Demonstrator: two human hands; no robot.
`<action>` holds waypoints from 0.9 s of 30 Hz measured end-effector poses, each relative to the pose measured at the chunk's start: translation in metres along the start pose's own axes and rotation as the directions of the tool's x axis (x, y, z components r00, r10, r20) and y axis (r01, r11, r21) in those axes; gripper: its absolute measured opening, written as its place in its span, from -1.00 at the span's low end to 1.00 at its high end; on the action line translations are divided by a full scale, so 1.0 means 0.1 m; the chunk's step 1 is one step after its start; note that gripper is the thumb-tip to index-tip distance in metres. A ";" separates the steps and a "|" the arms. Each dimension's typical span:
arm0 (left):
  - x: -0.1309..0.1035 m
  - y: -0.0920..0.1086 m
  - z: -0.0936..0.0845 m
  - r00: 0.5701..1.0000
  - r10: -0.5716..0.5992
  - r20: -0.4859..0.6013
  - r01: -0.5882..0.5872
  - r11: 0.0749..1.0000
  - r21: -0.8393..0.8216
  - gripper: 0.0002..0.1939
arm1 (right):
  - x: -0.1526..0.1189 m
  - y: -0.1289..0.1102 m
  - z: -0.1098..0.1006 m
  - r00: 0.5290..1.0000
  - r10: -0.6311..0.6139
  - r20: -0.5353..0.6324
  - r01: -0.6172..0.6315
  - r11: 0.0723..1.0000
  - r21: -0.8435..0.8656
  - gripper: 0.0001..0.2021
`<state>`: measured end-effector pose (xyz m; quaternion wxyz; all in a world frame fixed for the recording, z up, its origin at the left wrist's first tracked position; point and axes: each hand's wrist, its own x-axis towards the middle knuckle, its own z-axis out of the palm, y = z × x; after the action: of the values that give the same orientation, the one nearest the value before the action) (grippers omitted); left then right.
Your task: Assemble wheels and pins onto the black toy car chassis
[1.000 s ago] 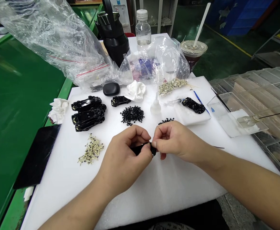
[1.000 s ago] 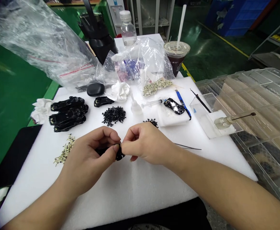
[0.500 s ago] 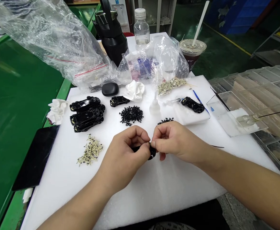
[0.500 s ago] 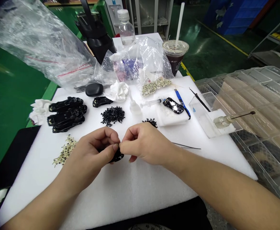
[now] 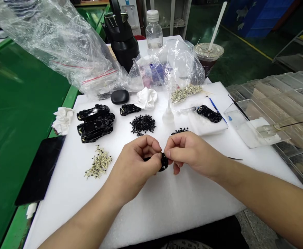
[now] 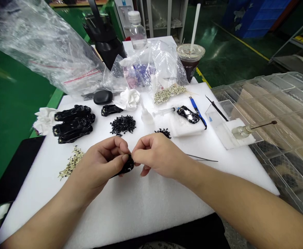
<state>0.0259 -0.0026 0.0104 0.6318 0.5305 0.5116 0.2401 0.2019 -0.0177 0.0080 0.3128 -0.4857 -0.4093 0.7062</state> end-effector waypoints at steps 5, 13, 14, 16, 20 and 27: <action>0.00 0.00 0.00 0.998 0.049 -0.038 -0.048 0.998 0.042 -0.91 | 0.00 0.01 0.01 1.000 0.007 -0.004 -0.007 1.000 -0.016 -0.96; -0.04 0.00 0.03 0.994 0.091 -0.063 -0.083 0.988 0.127 -0.91 | 0.01 0.02 0.01 1.000 0.008 -0.010 -0.008 1.000 -0.021 -0.97; -0.05 0.00 0.04 0.993 0.096 -0.067 -0.087 0.987 0.134 -0.91 | 0.01 0.02 0.01 1.000 0.006 -0.009 -0.006 1.000 -0.025 -0.96; -0.05 0.01 0.04 0.991 0.107 -0.075 -0.096 0.985 0.145 -0.91 | 0.01 0.02 0.00 1.000 0.002 -0.009 -0.003 1.000 -0.030 -0.96; -0.06 0.03 0.03 0.988 0.129 -0.079 -0.117 0.983 0.144 -0.92 | 0.02 0.01 0.00 1.000 0.009 0.000 -0.009 0.999 -0.033 -0.97; -0.05 0.05 0.03 0.986 0.152 -0.066 -0.143 0.982 0.122 -0.91 | -0.01 -0.02 -0.03 1.000 -0.007 0.028 0.008 1.000 -0.029 -0.95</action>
<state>0.0287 -0.0062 0.0167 0.5604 0.5935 0.5076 0.2756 0.2051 -0.0170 0.0094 0.3026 -0.4788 -0.4255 0.7058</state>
